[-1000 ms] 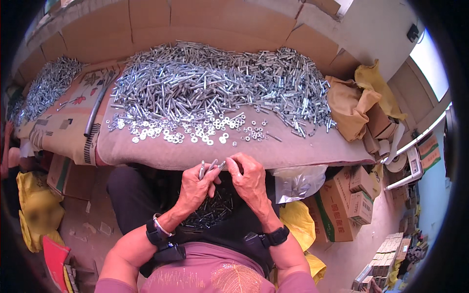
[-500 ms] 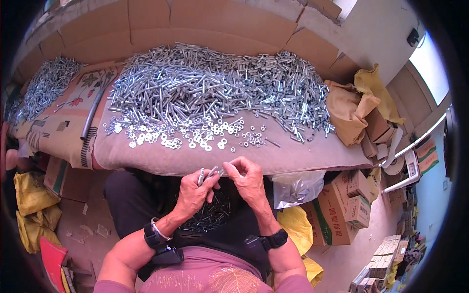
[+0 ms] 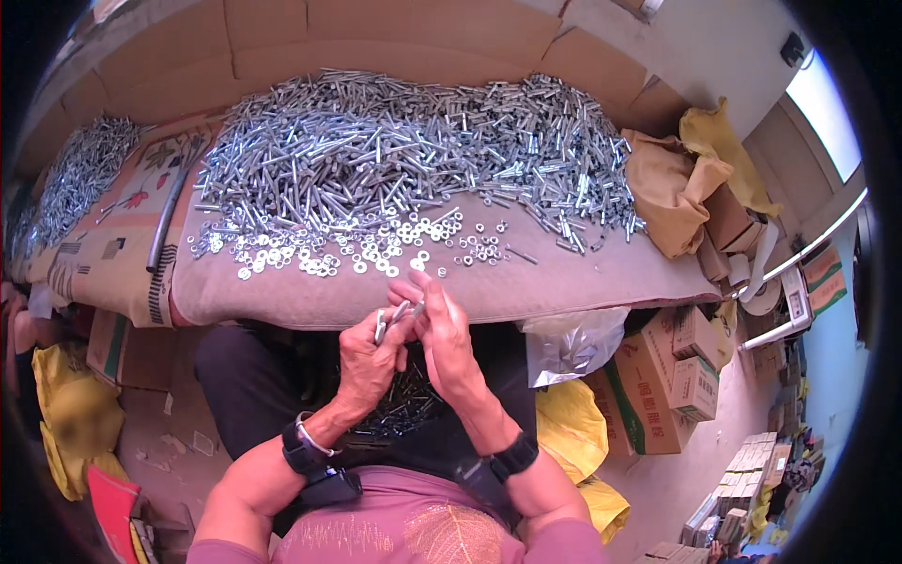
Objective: Manually assemble washers and bolts at a workbench.
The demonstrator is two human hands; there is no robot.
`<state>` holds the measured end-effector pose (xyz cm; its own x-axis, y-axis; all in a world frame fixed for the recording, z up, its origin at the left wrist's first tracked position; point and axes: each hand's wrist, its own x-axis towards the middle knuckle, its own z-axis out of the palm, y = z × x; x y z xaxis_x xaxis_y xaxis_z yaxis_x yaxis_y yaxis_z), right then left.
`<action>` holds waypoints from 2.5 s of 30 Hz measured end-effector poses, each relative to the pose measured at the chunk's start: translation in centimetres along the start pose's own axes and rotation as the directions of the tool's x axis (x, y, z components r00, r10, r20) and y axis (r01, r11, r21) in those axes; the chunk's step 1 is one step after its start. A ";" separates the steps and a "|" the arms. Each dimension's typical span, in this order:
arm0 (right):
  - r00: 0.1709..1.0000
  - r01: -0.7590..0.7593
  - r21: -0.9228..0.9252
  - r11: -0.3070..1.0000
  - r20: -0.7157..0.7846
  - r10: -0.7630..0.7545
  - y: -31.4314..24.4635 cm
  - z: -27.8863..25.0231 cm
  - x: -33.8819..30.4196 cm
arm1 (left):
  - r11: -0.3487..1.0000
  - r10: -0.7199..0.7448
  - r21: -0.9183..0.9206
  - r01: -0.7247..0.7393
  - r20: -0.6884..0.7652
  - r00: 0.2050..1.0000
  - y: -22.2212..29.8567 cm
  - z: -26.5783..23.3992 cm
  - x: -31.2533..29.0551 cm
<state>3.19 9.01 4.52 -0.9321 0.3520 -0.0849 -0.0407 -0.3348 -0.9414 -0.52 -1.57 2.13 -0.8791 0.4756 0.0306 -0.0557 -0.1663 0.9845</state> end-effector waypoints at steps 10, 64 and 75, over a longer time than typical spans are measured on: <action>0.995 -0.081 -0.039 0.996 0.053 0.083 2.3 -1.2 -3.0 | 0.996 -0.080 0.043 0.078 0.054 0.995 -0.8 -0.7 -2.2; 0.941 0.039 -0.534 0.845 -0.264 -0.210 -5.7 -10.5 10.3 | 0.601 -0.396 -0.506 0.619 0.485 0.780 -2.0 0.9 3.2; 0.918 0.219 -0.888 0.404 0.048 -0.394 -3.3 -9.4 14.7 | 0.603 -0.383 -0.516 0.609 0.482 0.788 -2.2 0.4 3.1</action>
<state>-6.97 23.46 3.33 -0.8570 0.4129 0.3082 0.0986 0.7186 -0.6884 -2.92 0.58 0.11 -0.4430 0.8551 -0.2694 -0.8127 -0.2562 0.5233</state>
